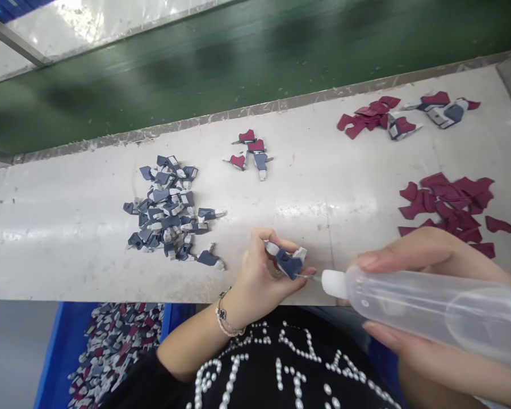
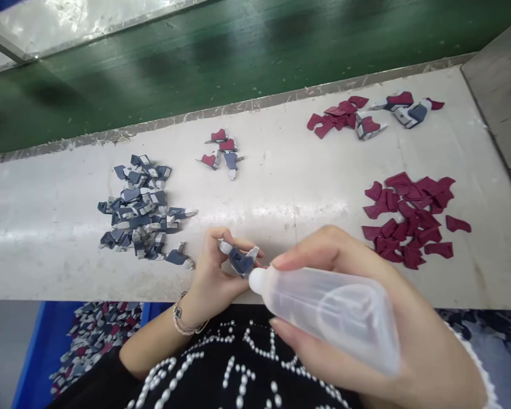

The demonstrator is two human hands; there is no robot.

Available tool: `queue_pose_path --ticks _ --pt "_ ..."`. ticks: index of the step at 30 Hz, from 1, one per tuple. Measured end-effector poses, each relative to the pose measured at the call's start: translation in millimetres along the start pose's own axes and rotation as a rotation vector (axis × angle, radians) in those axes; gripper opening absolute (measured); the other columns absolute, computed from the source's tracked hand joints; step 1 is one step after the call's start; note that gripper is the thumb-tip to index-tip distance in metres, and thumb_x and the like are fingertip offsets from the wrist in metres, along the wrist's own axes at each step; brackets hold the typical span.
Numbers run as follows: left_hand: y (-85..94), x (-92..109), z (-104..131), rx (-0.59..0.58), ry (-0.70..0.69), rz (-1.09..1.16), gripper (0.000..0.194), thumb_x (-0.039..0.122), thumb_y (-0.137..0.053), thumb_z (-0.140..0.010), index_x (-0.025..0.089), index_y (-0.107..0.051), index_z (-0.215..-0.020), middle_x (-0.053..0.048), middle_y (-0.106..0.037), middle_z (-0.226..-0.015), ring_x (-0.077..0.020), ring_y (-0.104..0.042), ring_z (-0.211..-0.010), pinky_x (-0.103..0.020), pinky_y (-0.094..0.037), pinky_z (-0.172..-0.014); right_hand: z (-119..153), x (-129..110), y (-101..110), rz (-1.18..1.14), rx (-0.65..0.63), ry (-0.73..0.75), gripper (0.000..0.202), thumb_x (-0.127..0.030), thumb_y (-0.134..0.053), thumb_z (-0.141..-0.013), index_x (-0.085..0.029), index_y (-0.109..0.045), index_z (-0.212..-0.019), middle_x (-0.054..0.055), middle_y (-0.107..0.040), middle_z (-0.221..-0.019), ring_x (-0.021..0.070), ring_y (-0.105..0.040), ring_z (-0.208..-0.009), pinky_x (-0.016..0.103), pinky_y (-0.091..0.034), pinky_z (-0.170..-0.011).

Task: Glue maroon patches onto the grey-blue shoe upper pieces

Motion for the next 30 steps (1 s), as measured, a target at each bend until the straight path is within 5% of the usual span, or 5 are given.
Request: queue_pose_path --ticks 8,30 --pt "-3.3 -5 4 -0.068 -0.009 0.059 0.065 0.013 -0.086 -0.073 0.028 -0.035 -0.111 0.000 -0.070 -0.107 -0.0117 -0.067 -0.083 -0.024 -0.057 -0.076 -18 -28 -18 0.069 0.021 0.060 0.026 -0.033 -0.071 -0.082 -0.028 -0.051 -0.099 -0.006 -0.058 -0.077 0.0065 -0.061 -0.056 0.010 -0.051 -0.047" --pt "-3.5 8 4 -0.058 -0.104 -0.017 0.057 0.012 -0.082 -0.075 0.024 -0.038 -0.109 -0.002 -0.070 -0.102 -0.0101 -0.068 -0.080 -0.018 -0.056 -0.070 -13 -29 -20 0.089 -0.056 0.018 0.022 -0.033 -0.071 -0.088 -0.031 -0.056 -0.105 -0.008 -0.065 -0.083 0.0068 -0.065 -0.064 0.014 -0.052 -0.053"
Point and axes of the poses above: each hand's wrist, its own z-axis away from the middle knuckle, its own y-axis out of the back of the hand, x = y × z, the point moved 4 cm from there along -z, towards the middle knuckle
